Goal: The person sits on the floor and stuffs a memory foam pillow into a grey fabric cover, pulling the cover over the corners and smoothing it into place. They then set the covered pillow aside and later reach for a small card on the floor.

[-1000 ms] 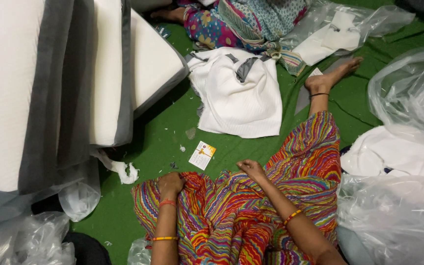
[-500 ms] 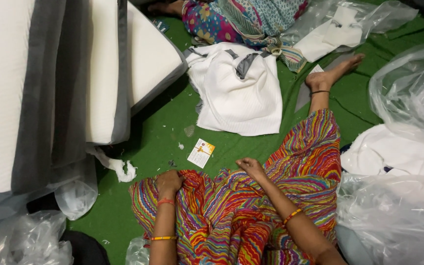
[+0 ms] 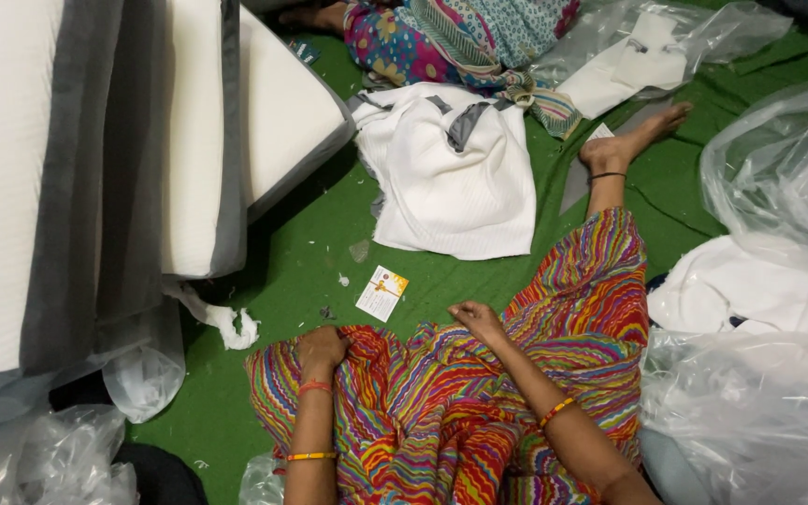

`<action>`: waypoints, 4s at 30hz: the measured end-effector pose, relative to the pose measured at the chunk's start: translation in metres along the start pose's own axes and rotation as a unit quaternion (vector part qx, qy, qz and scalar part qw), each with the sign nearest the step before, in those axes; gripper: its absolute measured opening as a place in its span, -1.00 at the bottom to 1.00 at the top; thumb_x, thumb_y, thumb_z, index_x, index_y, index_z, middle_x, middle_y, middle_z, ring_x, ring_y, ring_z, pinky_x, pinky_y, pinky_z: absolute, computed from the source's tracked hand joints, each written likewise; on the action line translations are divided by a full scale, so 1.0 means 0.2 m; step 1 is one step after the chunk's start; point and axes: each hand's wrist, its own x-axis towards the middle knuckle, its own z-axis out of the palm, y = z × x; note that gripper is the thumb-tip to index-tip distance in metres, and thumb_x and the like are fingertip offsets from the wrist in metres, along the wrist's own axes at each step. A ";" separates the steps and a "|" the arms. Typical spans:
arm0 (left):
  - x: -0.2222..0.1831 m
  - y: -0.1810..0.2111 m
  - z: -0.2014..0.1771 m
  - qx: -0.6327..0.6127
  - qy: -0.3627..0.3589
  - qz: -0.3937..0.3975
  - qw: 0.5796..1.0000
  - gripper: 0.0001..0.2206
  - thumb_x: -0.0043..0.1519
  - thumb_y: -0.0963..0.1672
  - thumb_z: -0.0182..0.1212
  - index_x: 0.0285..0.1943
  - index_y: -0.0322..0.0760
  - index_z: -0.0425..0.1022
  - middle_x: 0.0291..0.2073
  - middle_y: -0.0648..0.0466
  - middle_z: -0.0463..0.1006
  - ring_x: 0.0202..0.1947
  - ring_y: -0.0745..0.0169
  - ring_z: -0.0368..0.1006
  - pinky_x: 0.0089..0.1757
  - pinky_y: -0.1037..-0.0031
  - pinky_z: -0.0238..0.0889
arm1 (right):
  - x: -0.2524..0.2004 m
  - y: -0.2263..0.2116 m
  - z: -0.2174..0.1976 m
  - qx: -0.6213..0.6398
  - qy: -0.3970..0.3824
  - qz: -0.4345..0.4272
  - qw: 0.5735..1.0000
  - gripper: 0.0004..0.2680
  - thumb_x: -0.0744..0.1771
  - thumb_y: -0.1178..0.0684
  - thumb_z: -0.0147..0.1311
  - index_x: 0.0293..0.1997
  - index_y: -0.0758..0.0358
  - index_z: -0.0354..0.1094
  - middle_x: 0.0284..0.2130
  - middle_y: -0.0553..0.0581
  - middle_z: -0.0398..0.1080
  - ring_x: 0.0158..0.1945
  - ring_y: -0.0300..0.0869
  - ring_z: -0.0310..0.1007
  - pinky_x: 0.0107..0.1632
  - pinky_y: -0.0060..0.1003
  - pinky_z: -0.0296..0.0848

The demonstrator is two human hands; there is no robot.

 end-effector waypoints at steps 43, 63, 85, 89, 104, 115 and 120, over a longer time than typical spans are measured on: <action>0.05 -0.02 0.01 -0.011 0.004 0.008 1.000 -0.45 0.15 0.16 0.30 0.18 -0.20 0.57 0.18 -0.20 0.50 0.20 -0.20 0.43 0.17 0.13 0.27 | -0.01 -0.04 0.00 0.035 -0.012 0.021 0.999 -0.74 0.37 -0.10 0.10 0.02 0.25 0.55 -0.19 0.12 0.61 -0.17 -0.21 0.58 -0.06 -0.27 0.52; 0.01 0.00 -0.03 -0.028 -0.007 -0.010 1.000 -0.44 0.16 0.19 0.28 0.03 -0.29 0.65 0.08 -0.24 0.57 0.12 -0.21 0.51 0.13 0.14 0.33 | 0.03 0.02 -0.01 0.002 -0.016 0.006 1.000 -0.72 0.38 -0.13 0.05 0.07 0.22 0.53 -0.10 0.15 0.61 -0.11 -0.16 0.62 0.01 -0.22 0.54; 0.06 -0.02 0.03 -0.025 0.004 -0.002 1.000 -0.48 0.15 0.17 0.30 0.01 -0.27 0.66 0.06 -0.20 0.59 0.11 -0.18 0.52 0.11 0.16 0.36 | 0.06 0.04 0.00 -0.011 -0.004 0.003 1.000 -0.73 0.37 -0.14 0.09 0.03 0.19 0.56 -0.20 0.09 0.62 -0.17 -0.21 0.58 -0.06 -0.26 0.52; 0.07 -0.04 0.04 -0.018 0.014 0.002 1.000 -0.47 0.15 0.18 0.30 0.01 -0.28 0.66 0.06 -0.20 0.59 0.11 -0.18 0.52 0.11 0.16 0.35 | 0.03 0.00 -0.01 0.015 -0.009 0.000 1.000 -0.72 0.35 -0.14 0.13 0.02 0.21 0.55 -0.18 0.10 0.62 -0.13 -0.20 0.60 -0.03 -0.26 0.53; 0.01 0.00 -0.01 -0.037 0.014 -0.012 0.999 -0.46 0.14 0.14 0.32 0.07 -0.31 0.62 0.10 -0.19 0.58 0.15 -0.17 0.50 0.12 0.18 0.35 | -0.09 -0.20 -0.04 0.009 -0.032 0.044 0.998 -0.63 0.30 -0.27 0.16 0.13 0.09 0.47 -0.07 0.16 0.59 -0.01 -0.13 0.60 0.11 -0.11 0.50; 0.05 -0.03 0.04 -0.047 0.022 0.014 0.999 -0.46 0.18 0.15 0.30 0.07 -0.34 0.61 0.10 -0.21 0.57 0.15 -0.19 0.49 0.12 0.17 0.34 | -0.05 -0.09 -0.02 0.005 -0.001 -0.009 1.000 -0.70 0.35 -0.13 0.14 0.10 0.22 0.50 -0.10 0.15 0.59 -0.08 -0.17 0.58 0.01 -0.23 0.54; 0.02 -0.02 0.01 -0.060 0.027 0.029 0.997 -0.47 0.18 0.14 0.30 0.06 -0.35 0.60 0.09 -0.22 0.57 0.14 -0.20 0.50 0.11 0.16 0.34 | 0.03 0.05 0.00 0.022 -0.003 -0.028 0.999 -0.72 0.36 -0.07 0.15 0.10 0.27 0.50 -0.11 0.17 0.60 -0.09 -0.18 0.58 -0.02 -0.26 0.53</action>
